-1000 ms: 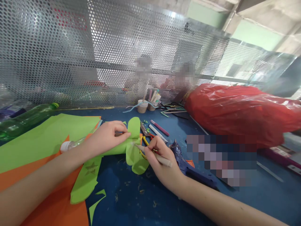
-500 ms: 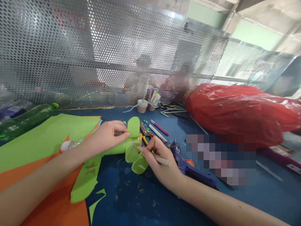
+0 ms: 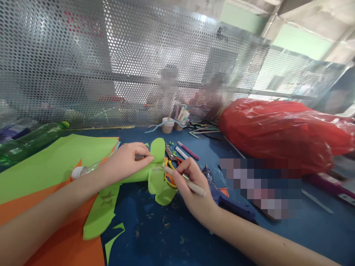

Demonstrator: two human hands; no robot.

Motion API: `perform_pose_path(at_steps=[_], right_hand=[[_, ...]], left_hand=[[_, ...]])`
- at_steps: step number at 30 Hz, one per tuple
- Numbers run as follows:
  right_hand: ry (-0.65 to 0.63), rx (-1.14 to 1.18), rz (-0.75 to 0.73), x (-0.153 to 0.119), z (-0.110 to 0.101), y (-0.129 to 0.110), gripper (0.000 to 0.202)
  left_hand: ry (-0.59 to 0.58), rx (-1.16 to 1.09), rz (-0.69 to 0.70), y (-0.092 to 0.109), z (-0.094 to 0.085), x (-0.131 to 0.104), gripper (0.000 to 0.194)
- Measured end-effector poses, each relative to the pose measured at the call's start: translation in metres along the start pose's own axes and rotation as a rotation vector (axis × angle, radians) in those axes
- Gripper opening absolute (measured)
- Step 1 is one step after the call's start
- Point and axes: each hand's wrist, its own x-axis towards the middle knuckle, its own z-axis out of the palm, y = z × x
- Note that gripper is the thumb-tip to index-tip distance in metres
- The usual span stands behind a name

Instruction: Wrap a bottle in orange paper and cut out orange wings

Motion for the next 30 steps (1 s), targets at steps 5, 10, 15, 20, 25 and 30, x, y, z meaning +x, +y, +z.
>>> perform_pose_path(at_steps=[5,10,15,20,25,30], right_hand=[[0.009,0.016,-0.013,0.0013,-0.0024,-0.0026,0.013],[0.029,-0.009,0.045,0.0019,-0.0001,0.0013,0.019],[0.059,-0.046,0.038,0.0036,0.0020,0.0016,0.022],[0.055,-0.055,0.022,0.0046,0.0013,-0.0002,0.021],[0.035,-0.041,0.036,0.0035,0.0012,0.0018,0.020],[-0.015,0.000,0.068,0.0022,0.0025,0.0050,0.021]], left_hand=[[-0.002,-0.007,-0.004,-0.0002,0.0002,0.0004,0.028],[-0.007,-0.017,-0.001,-0.0011,0.0004,0.0002,0.028],[-0.004,-0.027,0.003,-0.0025,0.0010,0.0003,0.028],[-0.006,-0.024,0.009,-0.0027,0.0014,0.0002,0.029],[-0.007,-0.032,0.004,-0.0040,0.0026,-0.0004,0.029],[0.002,-0.038,-0.003,-0.0041,0.0026,0.0000,0.028]])
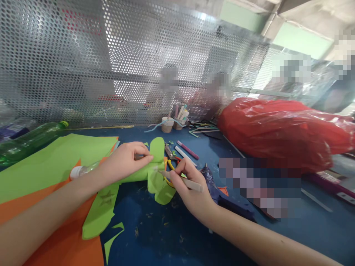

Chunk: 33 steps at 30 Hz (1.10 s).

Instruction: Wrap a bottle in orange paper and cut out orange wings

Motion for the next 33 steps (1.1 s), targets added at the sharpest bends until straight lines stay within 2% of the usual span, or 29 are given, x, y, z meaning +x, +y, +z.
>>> perform_pose_path(at_steps=[26,33], right_hand=[[0.030,-0.019,-0.088,0.0005,-0.0023,-0.0048,0.018],[0.009,0.038,-0.058,0.0002,-0.0045,-0.0071,0.016]], left_hand=[[-0.008,0.008,-0.012,-0.0015,0.0001,0.0001,0.029],[-0.018,0.012,-0.011,-0.0017,-0.0004,-0.0004,0.029]])
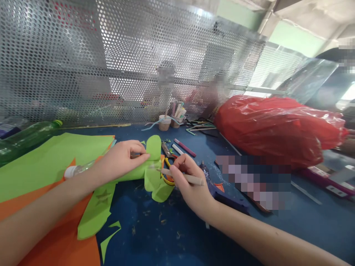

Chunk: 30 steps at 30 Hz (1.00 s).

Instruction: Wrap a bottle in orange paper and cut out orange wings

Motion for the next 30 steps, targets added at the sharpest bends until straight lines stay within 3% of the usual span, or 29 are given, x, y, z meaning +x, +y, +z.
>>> perform_pose_path(at_steps=[17,30], right_hand=[[0.074,-0.019,0.048,0.0024,0.0007,0.0091,0.020],[0.023,-0.062,0.023,0.0003,0.0016,0.0091,0.019]], left_hand=[[0.007,0.014,0.002,0.0042,-0.0016,-0.0002,0.029],[0.006,0.005,0.006,0.0021,-0.0009,-0.0001,0.029]])
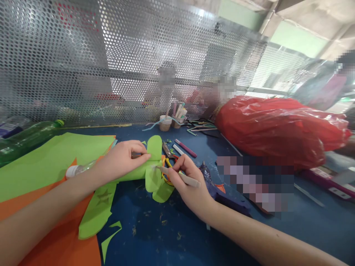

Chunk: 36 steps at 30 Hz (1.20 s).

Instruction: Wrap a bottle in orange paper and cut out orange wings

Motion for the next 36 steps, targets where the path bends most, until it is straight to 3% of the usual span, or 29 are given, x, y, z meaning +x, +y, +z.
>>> perform_pose_path(at_steps=[36], right_hand=[[0.006,0.014,0.020,0.0005,0.0012,-0.0011,0.020]], left_hand=[[0.001,-0.011,-0.004,-0.0006,0.0005,0.0004,0.028]])
